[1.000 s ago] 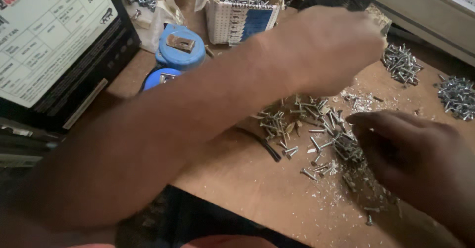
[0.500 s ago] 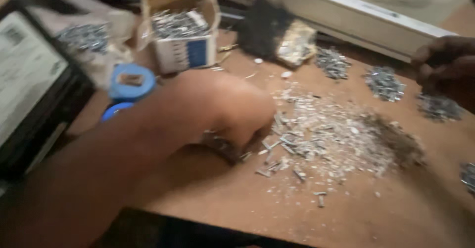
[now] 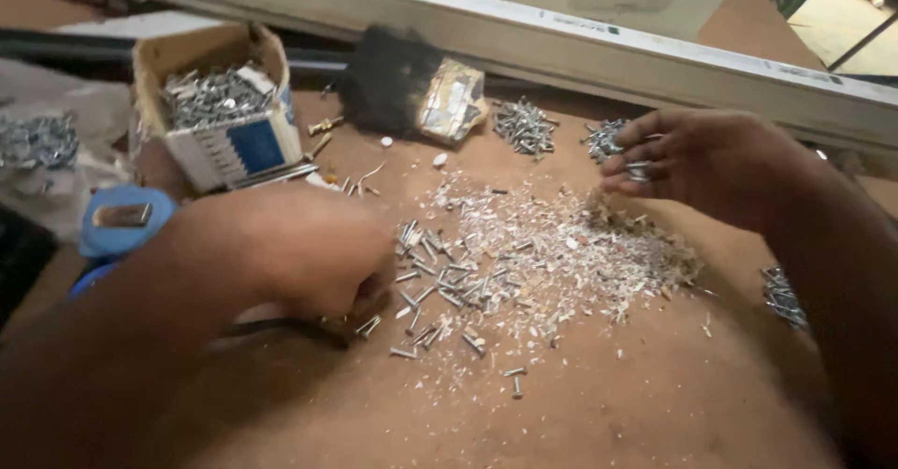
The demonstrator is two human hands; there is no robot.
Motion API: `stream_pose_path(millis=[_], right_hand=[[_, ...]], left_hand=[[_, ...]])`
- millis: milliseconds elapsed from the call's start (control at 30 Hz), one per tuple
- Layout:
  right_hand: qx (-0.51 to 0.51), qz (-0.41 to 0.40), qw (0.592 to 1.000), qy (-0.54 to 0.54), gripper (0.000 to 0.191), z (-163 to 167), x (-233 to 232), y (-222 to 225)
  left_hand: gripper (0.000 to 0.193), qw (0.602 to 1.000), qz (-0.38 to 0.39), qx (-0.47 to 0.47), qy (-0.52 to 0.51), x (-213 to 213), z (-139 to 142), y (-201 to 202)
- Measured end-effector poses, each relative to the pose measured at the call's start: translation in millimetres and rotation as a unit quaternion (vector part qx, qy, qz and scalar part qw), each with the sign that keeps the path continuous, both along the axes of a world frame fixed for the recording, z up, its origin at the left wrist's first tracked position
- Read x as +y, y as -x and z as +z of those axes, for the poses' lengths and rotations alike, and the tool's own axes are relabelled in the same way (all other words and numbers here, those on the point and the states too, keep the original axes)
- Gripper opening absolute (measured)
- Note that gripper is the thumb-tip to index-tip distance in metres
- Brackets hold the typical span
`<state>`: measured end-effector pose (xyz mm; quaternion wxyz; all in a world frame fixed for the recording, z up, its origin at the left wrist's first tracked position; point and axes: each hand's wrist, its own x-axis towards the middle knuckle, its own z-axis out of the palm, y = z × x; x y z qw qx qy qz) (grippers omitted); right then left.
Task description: The person sorts small metal fasteners from a mixed pile on a workbench, separating screws from wood shavings and other debris. They pick individual screws and place them into small piles while occasionally brushing away shavings.
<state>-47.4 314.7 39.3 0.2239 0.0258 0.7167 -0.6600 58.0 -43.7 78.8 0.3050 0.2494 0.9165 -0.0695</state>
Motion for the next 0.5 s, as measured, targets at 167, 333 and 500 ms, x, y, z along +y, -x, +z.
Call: stream_pose_path(millis=[167, 333, 500], right_hand=[[0.028, 0.045, 0.998, 0.037, 0.039, -0.7, -9.0, -5.4], [0.039, 0.071, 0.997, -0.003, 0.039, -2.3, -21.8, -17.6], [0.072, 0.071, 0.979, -0.174, 0.024, 4.0, -38.2, -19.8]], left_hand=[[0.017, 0.999, -0.022, 0.000, -0.034, 5.1, -0.2, 3.6], [0.021, 0.995, -0.010, -0.026, -0.097, -3.3, -12.0, 13.1], [0.016, 0.985, -0.055, -0.031, -0.160, -22.6, -16.3, 12.6]])
